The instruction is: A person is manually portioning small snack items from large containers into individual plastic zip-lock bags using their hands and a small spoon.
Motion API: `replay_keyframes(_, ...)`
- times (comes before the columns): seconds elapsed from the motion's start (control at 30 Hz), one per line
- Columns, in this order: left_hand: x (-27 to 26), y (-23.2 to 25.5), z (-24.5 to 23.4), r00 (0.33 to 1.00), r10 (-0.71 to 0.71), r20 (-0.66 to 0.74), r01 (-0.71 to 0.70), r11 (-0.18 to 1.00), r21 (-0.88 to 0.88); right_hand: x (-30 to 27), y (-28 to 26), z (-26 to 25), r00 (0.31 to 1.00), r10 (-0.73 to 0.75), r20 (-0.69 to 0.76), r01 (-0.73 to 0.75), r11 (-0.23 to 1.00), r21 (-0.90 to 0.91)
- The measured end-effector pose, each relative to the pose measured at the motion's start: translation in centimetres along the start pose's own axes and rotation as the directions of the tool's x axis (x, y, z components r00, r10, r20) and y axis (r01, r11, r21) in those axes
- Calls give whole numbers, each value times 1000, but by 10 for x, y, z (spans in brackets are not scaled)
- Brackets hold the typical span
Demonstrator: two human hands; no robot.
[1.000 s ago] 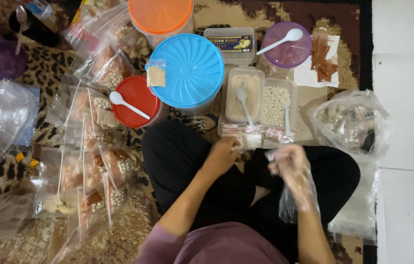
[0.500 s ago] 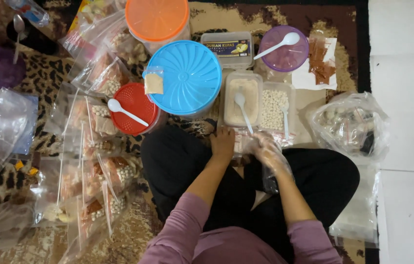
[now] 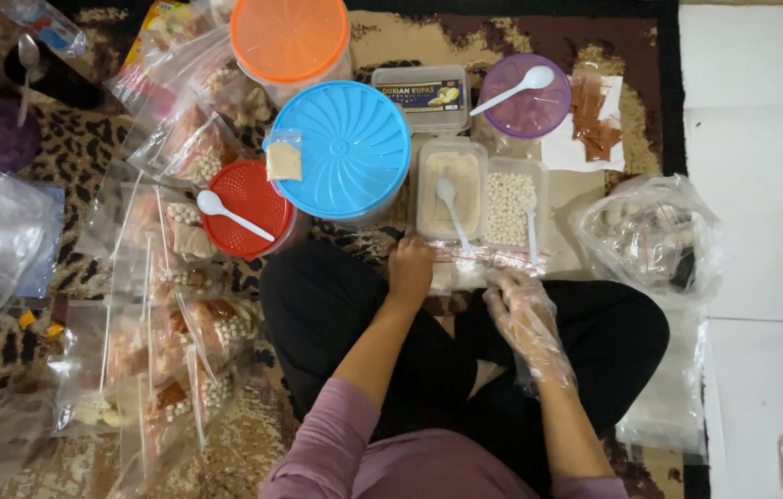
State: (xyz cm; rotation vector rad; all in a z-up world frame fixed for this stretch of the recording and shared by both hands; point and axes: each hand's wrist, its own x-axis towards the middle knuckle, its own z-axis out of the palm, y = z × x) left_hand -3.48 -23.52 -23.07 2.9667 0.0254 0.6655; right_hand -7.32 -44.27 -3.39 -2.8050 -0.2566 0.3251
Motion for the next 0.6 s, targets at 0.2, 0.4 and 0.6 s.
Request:
replay_keyframes(0.2,5,3,1,999,33,-20,-34,996,-84,34,25,116,890,-397,-223,259,845,-468)
replay_keyframes(0.4,3,0,2,998,63,23,-62,997,-37,57,-38,89,908,96,408,-98,995,-16)
replay_keyframes(0.6,19,11,-52,995,69,-79,-72,996,-43,28,-92,-7,946,-19,324,56,993,-106)
